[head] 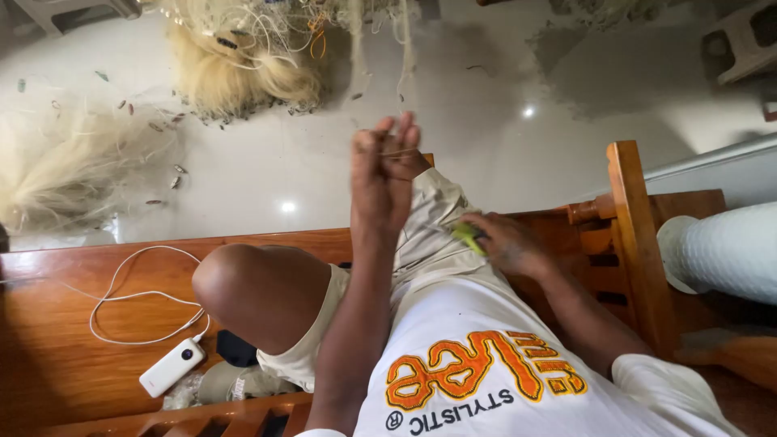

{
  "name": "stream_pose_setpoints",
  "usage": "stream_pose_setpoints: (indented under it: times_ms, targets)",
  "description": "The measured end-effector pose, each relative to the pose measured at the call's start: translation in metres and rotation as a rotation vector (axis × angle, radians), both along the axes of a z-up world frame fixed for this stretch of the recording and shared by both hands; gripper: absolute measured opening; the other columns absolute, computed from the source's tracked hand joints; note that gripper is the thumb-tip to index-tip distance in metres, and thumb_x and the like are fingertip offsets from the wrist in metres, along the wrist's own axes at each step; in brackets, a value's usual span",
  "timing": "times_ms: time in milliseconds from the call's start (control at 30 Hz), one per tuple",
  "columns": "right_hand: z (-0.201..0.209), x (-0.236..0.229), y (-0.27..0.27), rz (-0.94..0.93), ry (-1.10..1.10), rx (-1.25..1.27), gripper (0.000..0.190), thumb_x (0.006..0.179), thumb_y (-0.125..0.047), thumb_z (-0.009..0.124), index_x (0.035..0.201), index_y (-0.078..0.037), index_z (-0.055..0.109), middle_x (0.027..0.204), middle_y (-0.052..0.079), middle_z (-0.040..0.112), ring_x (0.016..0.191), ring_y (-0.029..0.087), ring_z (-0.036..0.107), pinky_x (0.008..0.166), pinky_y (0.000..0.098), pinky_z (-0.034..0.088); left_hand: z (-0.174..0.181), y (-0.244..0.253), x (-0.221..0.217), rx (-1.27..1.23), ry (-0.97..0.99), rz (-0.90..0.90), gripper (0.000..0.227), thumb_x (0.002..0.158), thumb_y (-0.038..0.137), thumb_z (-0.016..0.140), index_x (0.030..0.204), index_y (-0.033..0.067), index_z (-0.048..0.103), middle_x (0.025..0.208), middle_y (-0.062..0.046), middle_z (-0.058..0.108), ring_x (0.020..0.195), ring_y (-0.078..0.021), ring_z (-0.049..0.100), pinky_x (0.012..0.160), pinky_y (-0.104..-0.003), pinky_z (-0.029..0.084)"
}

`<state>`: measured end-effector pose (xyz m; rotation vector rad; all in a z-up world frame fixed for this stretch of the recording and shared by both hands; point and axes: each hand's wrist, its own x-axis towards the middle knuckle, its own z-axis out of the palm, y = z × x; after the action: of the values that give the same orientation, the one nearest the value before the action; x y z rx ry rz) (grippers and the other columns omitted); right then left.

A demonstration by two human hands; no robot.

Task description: Repairing a fishing net by tying sinkers and cutting excess line

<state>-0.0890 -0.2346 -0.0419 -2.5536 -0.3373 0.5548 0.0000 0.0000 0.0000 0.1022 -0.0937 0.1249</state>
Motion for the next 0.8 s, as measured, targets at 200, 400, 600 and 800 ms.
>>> stream_pose_setpoints:
  times_ms: [200,400,600,800]
  targets:
    - [0.037,0.016,-0.018,-0.477,-0.001,0.386,0.058,0.086,0.007,0.047,0.141,-0.012,0.042,0.095,0.016,0.064,0.065,0.025,0.058,0.056,0.034,0.048,0.012,-0.059,0.002,0.084,-0.044,-0.036,0.009,0.107,0.009,0.053,0.101,0.0138,0.048,0.12,-0.011,0.068,0.124,-0.0354,0.06,0.109,-0.048,0.048]
    - [0.06,0.061,-0.003,-0.724,-0.102,1.288,0.03,0.099,-0.018,0.064,0.122,-0.019,0.045,0.075,0.008,0.054,0.039,0.008,0.028,0.036,0.0193,0.025,0.072,-0.105,-0.019,0.053,-0.11,-0.183,0.016,0.107,0.006,0.054,0.109,0.008,0.038,0.133,-0.031,0.055,0.12,-0.0504,0.058,0.1,-0.052,0.054]
    - [0.099,0.083,0.042,-0.641,-0.172,1.611,0.014,0.095,-0.015,0.061,0.107,-0.008,0.059,0.084,0.017,0.067,0.052,0.011,0.056,0.043,0.0157,0.035,0.099,-0.088,-0.036,0.205,-0.147,0.002,0.023,0.102,0.008,0.061,0.096,0.0102,0.04,0.115,-0.017,0.064,0.12,-0.0358,0.063,0.104,-0.052,0.051]
    - [0.13,0.09,0.042,-0.572,-0.223,1.711,0.033,0.09,-0.031,0.075,0.115,-0.012,0.065,0.098,0.012,0.073,0.073,0.016,0.069,0.055,0.0252,0.052,0.092,-0.074,-0.036,0.046,-0.163,-0.143,0.022,0.106,0.006,0.056,0.094,0.0108,0.038,0.104,-0.017,0.064,0.122,-0.0383,0.06,0.107,-0.055,0.05]
